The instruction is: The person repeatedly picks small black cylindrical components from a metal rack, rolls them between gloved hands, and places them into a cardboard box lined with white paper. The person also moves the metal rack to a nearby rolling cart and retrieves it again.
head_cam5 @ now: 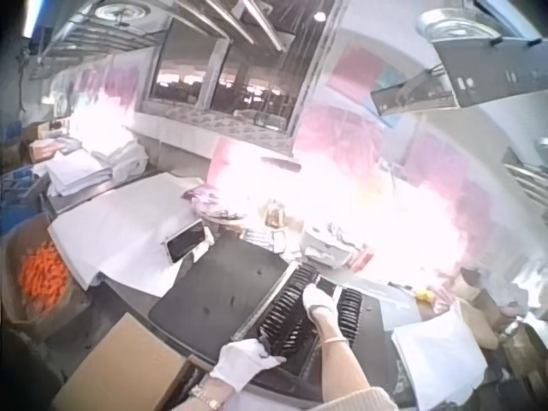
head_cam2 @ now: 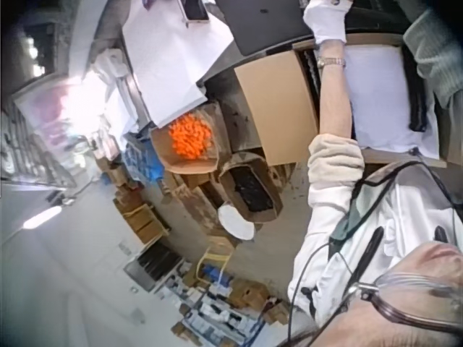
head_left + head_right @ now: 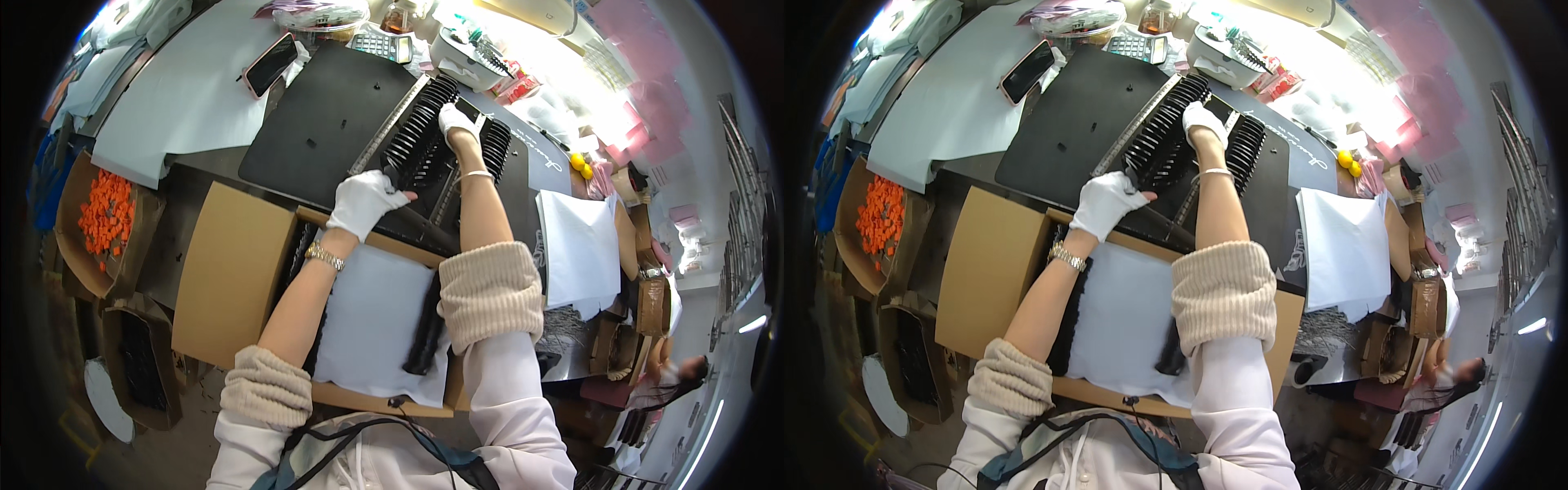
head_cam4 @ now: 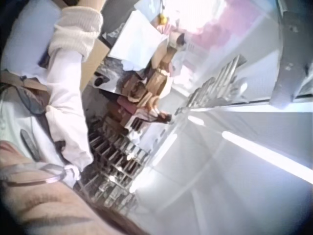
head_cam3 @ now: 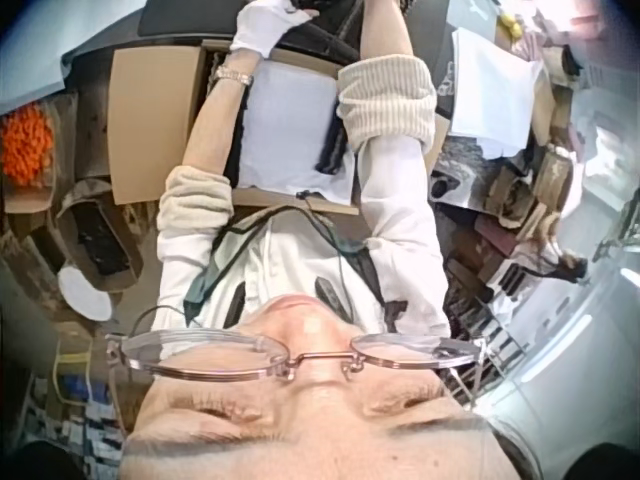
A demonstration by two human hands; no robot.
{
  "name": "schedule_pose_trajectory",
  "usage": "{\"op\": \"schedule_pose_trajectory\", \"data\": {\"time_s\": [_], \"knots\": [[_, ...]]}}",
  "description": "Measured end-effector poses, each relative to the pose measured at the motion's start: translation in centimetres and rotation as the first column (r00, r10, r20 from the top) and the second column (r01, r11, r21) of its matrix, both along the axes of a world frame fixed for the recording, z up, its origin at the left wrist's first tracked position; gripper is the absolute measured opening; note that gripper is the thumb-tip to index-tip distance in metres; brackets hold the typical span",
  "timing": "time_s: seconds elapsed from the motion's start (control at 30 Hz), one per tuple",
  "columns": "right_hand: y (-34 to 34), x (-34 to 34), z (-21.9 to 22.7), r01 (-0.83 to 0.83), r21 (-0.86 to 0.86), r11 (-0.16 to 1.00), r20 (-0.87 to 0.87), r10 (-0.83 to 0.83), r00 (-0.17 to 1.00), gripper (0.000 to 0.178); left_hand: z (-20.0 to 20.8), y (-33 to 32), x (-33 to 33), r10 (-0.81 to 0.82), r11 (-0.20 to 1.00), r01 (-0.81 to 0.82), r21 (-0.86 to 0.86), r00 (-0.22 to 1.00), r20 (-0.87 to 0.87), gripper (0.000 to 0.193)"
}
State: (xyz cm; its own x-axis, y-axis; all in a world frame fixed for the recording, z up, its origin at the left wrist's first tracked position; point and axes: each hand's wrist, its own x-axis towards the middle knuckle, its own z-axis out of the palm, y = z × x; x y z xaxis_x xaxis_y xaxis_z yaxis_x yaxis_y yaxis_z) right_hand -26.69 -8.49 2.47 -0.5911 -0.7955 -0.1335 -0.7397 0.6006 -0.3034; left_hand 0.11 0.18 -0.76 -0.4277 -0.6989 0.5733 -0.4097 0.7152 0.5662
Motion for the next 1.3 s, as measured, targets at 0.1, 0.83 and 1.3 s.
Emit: {"op": "schedule_pose_trajectory", "data": {"time_s": [0.1,0.83,1.3], "knots": [[4.5,4.1,0.7,-0.116,-0.024,0.993,-0.023,0.115,0.993,0.05,0.4,0.2,0.1,0.018,0.998,-0.019,0.057,1.0,0.022,0.05],[17.0,17.3,6.2,-0.09,-0.217,0.972,-0.001,0.092,0.996,0.04,2.2,1.0,2.0,-0.11,0.924,0.093,0.372,0.994,0.023,0.032],[28.1,21.8,-2.0,0.236,0.052,0.97,0.954,0.021,-0.298,0.025,0.1,14.1,9.7,-0.209,0.943,0.212,0.257,0.977,-0.039,0.059]]}}
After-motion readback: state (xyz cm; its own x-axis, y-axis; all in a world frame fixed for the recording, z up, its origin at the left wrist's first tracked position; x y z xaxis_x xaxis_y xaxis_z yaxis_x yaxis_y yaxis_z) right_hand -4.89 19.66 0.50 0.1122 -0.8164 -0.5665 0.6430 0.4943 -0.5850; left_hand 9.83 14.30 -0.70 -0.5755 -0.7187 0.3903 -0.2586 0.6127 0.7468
